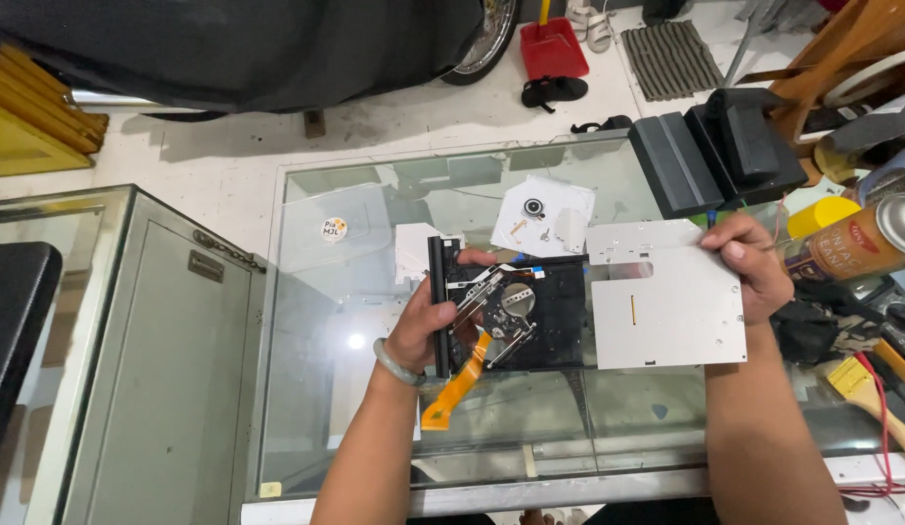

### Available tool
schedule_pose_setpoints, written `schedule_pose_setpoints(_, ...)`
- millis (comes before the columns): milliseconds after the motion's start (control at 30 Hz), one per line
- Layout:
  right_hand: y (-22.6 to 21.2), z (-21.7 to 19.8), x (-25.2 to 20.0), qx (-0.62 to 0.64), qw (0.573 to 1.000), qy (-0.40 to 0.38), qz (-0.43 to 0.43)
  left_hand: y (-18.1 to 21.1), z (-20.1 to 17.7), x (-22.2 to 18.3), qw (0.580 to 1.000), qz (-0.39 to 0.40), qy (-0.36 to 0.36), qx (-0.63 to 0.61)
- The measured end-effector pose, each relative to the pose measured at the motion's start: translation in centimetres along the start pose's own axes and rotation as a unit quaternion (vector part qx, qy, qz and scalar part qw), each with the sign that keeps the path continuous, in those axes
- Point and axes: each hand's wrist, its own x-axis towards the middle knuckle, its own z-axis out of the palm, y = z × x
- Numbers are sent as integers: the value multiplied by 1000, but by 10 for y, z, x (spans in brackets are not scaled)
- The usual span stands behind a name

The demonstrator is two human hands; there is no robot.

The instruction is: Disassembling and aligning the internal components of a disk drive using precision screwdrivers.

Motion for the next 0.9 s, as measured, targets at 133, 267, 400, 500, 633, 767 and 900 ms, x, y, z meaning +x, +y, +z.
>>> schedule_pose_setpoints(133, 17, -21, -7, -1, 1000, 1, -31, -4, -1, -4, 998, -10, -22, -51)
schedule_pose_setpoints(267, 17, -21, -4, -24, 999, 8, -39, 1, 2, 0, 998, -11, -32, -59)
schedule_pose_setpoints(400, 14, -18, -3, -9, 999, 1, -31, 2, 5, 1, 998, -19, -24, -58)
schedule_pose_setpoints(500, 18, -26, -5, -33, 999, 19, -22, 2, 4, 3, 998, 1, -45, -51)
schedule_pose_setpoints(633, 23, -31, -6, -19, 1000, 19, -13, 1, 6, 1, 997, -1, -32, -65)
schedule_pose_setpoints(767, 22, -27, -4, -33, 999, 7, -37, -1, 2, -1, 998, 5, -29, -62)
schedule_pose_setpoints(900, 39, -46, -9, -59, 994, 19, -94, -1, 2, -1, 999, 23, -21, -32)
